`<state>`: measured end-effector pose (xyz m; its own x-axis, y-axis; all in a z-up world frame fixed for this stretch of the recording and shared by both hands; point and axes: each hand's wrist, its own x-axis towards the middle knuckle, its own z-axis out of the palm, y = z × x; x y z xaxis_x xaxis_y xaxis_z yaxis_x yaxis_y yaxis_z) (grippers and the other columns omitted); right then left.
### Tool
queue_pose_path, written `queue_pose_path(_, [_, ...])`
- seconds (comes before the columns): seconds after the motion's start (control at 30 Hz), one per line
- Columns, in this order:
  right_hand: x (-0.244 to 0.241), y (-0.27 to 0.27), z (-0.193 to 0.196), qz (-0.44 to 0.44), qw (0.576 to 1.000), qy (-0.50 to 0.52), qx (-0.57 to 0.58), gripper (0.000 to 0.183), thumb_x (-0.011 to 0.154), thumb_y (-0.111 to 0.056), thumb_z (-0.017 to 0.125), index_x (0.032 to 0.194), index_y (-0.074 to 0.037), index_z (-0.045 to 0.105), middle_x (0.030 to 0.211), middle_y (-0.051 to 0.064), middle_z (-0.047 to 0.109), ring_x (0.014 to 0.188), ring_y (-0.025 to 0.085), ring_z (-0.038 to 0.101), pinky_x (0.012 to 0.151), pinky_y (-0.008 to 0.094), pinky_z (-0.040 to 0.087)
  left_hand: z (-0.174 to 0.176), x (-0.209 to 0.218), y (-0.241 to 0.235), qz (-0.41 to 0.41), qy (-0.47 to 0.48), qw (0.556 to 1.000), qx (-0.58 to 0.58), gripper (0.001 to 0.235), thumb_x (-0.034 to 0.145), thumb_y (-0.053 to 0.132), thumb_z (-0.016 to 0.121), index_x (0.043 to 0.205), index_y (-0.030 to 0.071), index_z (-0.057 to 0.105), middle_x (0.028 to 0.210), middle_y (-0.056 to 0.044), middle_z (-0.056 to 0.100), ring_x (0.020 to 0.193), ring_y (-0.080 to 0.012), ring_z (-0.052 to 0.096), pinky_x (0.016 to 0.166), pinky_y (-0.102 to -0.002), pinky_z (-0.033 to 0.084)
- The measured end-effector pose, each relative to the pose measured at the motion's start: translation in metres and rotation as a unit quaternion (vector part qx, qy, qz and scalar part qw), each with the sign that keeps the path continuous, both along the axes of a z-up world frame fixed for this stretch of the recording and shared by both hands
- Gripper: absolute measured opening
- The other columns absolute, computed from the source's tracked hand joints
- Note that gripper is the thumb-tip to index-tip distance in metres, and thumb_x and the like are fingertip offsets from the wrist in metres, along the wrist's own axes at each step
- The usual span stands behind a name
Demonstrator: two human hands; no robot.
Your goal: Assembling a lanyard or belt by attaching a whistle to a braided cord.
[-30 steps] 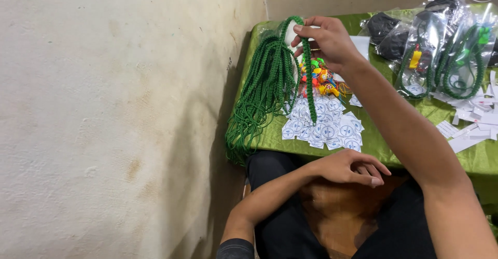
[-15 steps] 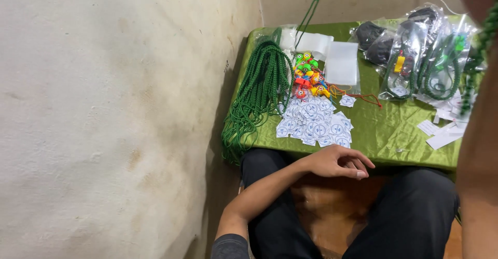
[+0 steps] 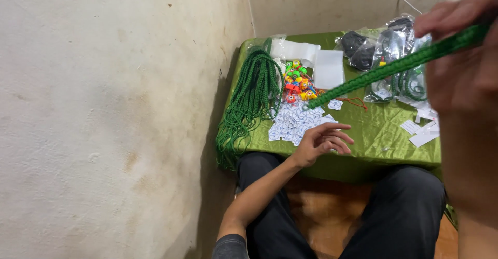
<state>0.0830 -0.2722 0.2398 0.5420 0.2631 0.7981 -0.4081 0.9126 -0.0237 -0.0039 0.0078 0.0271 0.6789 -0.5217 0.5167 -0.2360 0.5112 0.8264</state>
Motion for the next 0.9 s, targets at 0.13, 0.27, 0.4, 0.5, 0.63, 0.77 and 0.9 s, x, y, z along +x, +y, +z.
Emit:
queue_pose_path(0.13, [-0.101, 0.113, 0.009, -0.612, 0.724, -0.128, -0.29, 0.024, 0.12, -0.036, 0.048, 0.13, -0.016, 0.039, 0.099, 0.016, 0.059, 0.091, 0.03, 0.065, 0.094, 0.044, 0.063, 0.008, 0.007, 0.011, 0.025, 0.032, 0.997, -0.073, 0.105, 0.091, 0.069, 0.068, 0.159, -0.004, 0.038, 0.128, -0.03, 0.066, 0.102, -0.034, 0.075, 0.09, -0.039, 0.065])
queue_pose_path(0.27, [-0.094, 0.13, -0.026, -0.53, 0.78, -0.107, -0.315, 0.026, 0.118, -0.04, 0.041, 0.127, -0.015, 0.042, 0.107, 0.025, 0.064, 0.104, 0.037, 0.068, 0.111, 0.049, 0.057, 0.008, 0.017, 0.023, 0.079, 0.051, 0.985, -0.142, 0.1, 0.096, 0.062, 0.069, 0.163, -0.004, 0.035, 0.131, -0.016, 0.067, 0.103, -0.0335, 0.075, 0.089, -0.039, 0.066])
queue_pose_path(0.4, [-0.073, 0.129, -0.075, -0.486, 0.82, -0.071, -0.293, 0.026, 0.119, -0.037, 0.037, 0.137, -0.019, 0.044, 0.122, 0.03, 0.059, 0.119, 0.038, 0.062, 0.102, 0.044, 0.054, -0.002, 0.024, 0.029, 0.077, 0.082, 0.989, -0.096, 0.074, 0.103, 0.054, 0.061, 0.147, -0.004, 0.049, 0.134, -0.035, 0.062, 0.107, -0.038, 0.072, 0.089, -0.041, 0.064])
queue_pose_path(0.5, [-0.048, 0.119, -0.11, -0.503, 0.807, -0.046, -0.304, 0.042, 0.113, -0.046, 0.025, 0.147, -0.024, 0.031, 0.121, 0.029, 0.061, 0.125, 0.039, 0.062, 0.102, 0.049, 0.056, -0.023, 0.037, 0.027, 0.097, 0.135, 0.975, -0.145, 0.073, 0.105, 0.048, 0.06, 0.153, -0.005, 0.048, 0.119, -0.034, 0.067, 0.1, -0.0341, 0.075, 0.084, -0.038, 0.067])
queue_pose_path(0.63, [-0.048, 0.107, -0.126, -0.473, 0.82, -0.01, -0.322, 0.042, 0.115, -0.044, 0.032, 0.152, -0.026, 0.035, 0.127, 0.022, 0.061, 0.126, 0.038, 0.061, 0.108, 0.052, 0.057, -0.007, 0.037, 0.031, 0.24, 0.165, 0.944, -0.156, 0.046, 0.106, 0.027, 0.063, 0.138, -0.006, 0.059, 0.11, -0.025, 0.073, 0.086, -0.0237, 0.076, 0.075, -0.028, 0.067])
queue_pose_path(0.77, [-0.041, 0.097, -0.146, -0.505, 0.781, -0.027, -0.366, 0.04, 0.119, -0.037, 0.033, 0.156, -0.022, 0.036, 0.133, 0.024, 0.058, 0.126, 0.042, 0.06, 0.108, 0.055, 0.056, -0.009, 0.036, 0.035, 0.33, 0.124, 0.925, -0.143, 0.04, 0.099, 0.028, 0.074, 0.121, -0.005, 0.072, 0.1, -0.014, 0.076, 0.081, -0.0233, 0.077, 0.078, -0.034, 0.069])
queue_pose_path(0.9, [-0.026, 0.078, -0.172, -0.511, 0.755, -0.041, -0.41, 0.036, 0.119, -0.031, 0.033, 0.155, -0.025, 0.039, 0.132, 0.02, 0.058, 0.127, 0.034, 0.057, 0.116, 0.057, 0.049, -0.006, 0.035, 0.041, 0.385, 0.087, 0.912, -0.11, 0.034, 0.096, 0.019, 0.078, 0.121, -0.002, 0.07, 0.096, -0.016, 0.075, 0.087, -0.0257, 0.077, 0.084, -0.037, 0.069])
